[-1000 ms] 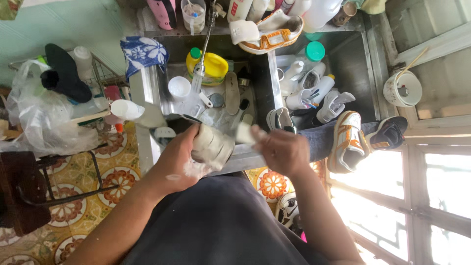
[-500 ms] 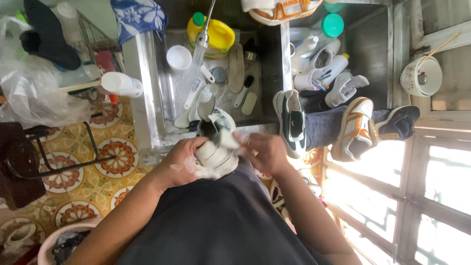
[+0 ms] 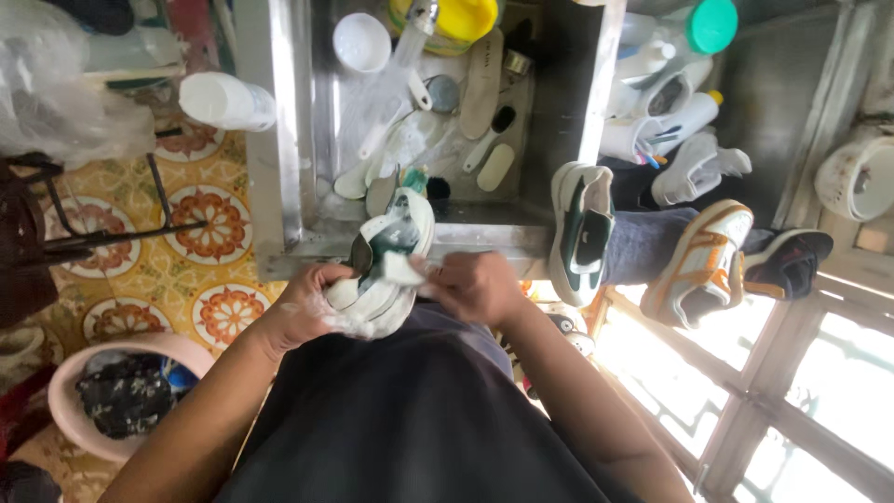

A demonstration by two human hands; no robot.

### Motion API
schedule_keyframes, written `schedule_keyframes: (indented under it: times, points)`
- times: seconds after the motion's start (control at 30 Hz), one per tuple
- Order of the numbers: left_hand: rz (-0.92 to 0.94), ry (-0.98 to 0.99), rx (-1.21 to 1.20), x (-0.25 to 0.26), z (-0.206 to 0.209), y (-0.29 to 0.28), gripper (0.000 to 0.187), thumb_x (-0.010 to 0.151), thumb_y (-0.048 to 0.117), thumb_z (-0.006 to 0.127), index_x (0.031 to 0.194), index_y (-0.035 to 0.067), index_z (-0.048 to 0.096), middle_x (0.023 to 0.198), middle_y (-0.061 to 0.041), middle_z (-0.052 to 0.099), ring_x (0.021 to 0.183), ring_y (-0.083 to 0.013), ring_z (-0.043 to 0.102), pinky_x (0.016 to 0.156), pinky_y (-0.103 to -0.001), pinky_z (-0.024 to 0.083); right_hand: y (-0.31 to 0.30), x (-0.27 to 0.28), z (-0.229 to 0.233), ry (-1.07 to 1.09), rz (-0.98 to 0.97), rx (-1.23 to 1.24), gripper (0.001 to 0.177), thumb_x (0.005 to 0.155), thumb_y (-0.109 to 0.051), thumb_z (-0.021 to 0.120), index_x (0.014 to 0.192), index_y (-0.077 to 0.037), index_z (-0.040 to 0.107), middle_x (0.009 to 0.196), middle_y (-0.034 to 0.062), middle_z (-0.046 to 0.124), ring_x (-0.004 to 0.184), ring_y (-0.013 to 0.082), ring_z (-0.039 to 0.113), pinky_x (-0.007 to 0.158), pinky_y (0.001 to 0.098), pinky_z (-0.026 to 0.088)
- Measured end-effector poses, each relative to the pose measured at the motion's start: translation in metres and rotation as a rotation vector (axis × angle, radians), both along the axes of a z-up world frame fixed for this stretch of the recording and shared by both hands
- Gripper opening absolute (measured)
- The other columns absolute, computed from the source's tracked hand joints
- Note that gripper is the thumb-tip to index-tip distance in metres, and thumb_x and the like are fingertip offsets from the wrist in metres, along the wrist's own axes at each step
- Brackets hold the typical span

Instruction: The person scrubs a green and white sneaker with an orange brush and a sponge, rinses it under running water, and then scrubs the insole. The person repeats the process on the second shoe, scrubbing the exterior and insole with the brush and sponge, and rinsing under the tap.

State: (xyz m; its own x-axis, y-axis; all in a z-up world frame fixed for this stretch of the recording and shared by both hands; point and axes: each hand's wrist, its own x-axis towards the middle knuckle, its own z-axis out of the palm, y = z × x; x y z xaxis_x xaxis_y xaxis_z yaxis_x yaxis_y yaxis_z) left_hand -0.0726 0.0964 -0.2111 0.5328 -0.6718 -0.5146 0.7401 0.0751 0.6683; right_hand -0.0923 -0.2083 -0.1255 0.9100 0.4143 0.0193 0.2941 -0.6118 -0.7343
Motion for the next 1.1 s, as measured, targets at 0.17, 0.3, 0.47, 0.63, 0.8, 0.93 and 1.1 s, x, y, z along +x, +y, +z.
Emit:
schedule_keyframes:
  times: [0.17,0.3,0.47,0.63,0.8,0.93,1.1]
  points:
    - [0.218,-0.223,0.083,-0.032,-0.039,0.022,0.061,0.066,0.0,0.09,0.12,0.007,0.063,0.112,-0.006,0.069,0.101,-0.0138,0.068,0.089,-0.034,0.059,0.024,0.03,-0.005,-0.03,0.231,-0.133,0.033,0.097,-0.023,0.075,0.129,-0.018,0.078,0.064,0.0041,0.07,0.048,0.02,0.062,0.041,0.0376,0.046]
    - [0.613,0.27,-0.23,-0.058,-0.061,0.055,0.047,0.091,0.021,0.073,0.135,0.013,0.056,0.11,-0.015,0.072,0.096,-0.0289,0.075,0.083,-0.041,0.061,0.006,0.097,-0.065,0.254,-0.139,-0.535,0.024,0.093,-0.03,0.06,0.105,-0.018,0.077,0.08,0.015,0.074,0.067,0.0375,0.07,0.058,0.0504,0.055]
    - [1.015,0.313,0.02,-0.091,-0.055,0.061,0.023,0.111,0.004,0.061,0.128,-0.002,0.046,0.121,-0.012,0.064,0.11,-0.0228,0.069,0.096,-0.037,0.057,-0.003,0.206,-0.21,0.207,-0.12,-0.472,0.034,0.094,-0.02,0.053,0.117,-0.002,0.071,0.094,0.0262,0.072,0.086,0.0456,0.069,0.078,0.0551,0.055]
    - [1.254,0.328,0.134,-0.087,-0.023,0.05,0.031,0.114,0.022,0.052,0.14,0.008,0.045,0.118,-0.009,0.063,0.106,-0.0176,0.066,0.09,-0.034,0.057,0.012,0.327,-0.353,0.147,0.218,-1.041,0.031,0.099,-0.017,0.052,0.113,0.002,0.073,0.121,0.0229,0.07,0.113,0.0404,0.067,0.091,0.0549,0.055]
    - [1.102,0.046,0.015,-0.069,0.02,0.042,0.071,0.091,0.004,0.068,0.155,0.015,0.039,0.12,-0.008,0.063,0.105,-0.0166,0.066,0.096,-0.038,0.056,0.028,0.361,-0.402,0.485,0.091,-1.097,0.048,0.09,-0.019,0.064,0.121,0.015,0.054,0.128,0.0305,0.057,0.117,0.0471,0.06,0.084,0.0572,0.058]
    - [1.094,0.31,0.398,-0.07,0.013,0.036,0.055,0.087,-0.001,0.068,0.138,0.006,0.051,0.115,-0.012,0.068,0.104,-0.0189,0.068,0.094,-0.035,0.056,0.029,0.342,-0.384,0.49,0.034,-1.009,0.038,0.091,-0.018,0.063,0.12,0.007,0.061,0.126,0.0269,0.062,0.116,0.0416,0.063,0.09,0.0508,0.056]
    - [0.868,-0.011,0.545,-0.084,-0.023,0.057,0.04,0.09,-0.003,0.066,0.129,0.001,0.061,0.117,-0.015,0.071,0.109,-0.0237,0.069,0.097,-0.039,0.057,0.016,0.289,-0.288,0.281,-0.064,-0.701,0.027,0.095,-0.011,0.058,0.117,0.0,0.069,0.122,0.028,0.066,0.112,0.0436,0.065,0.095,0.0497,0.053]
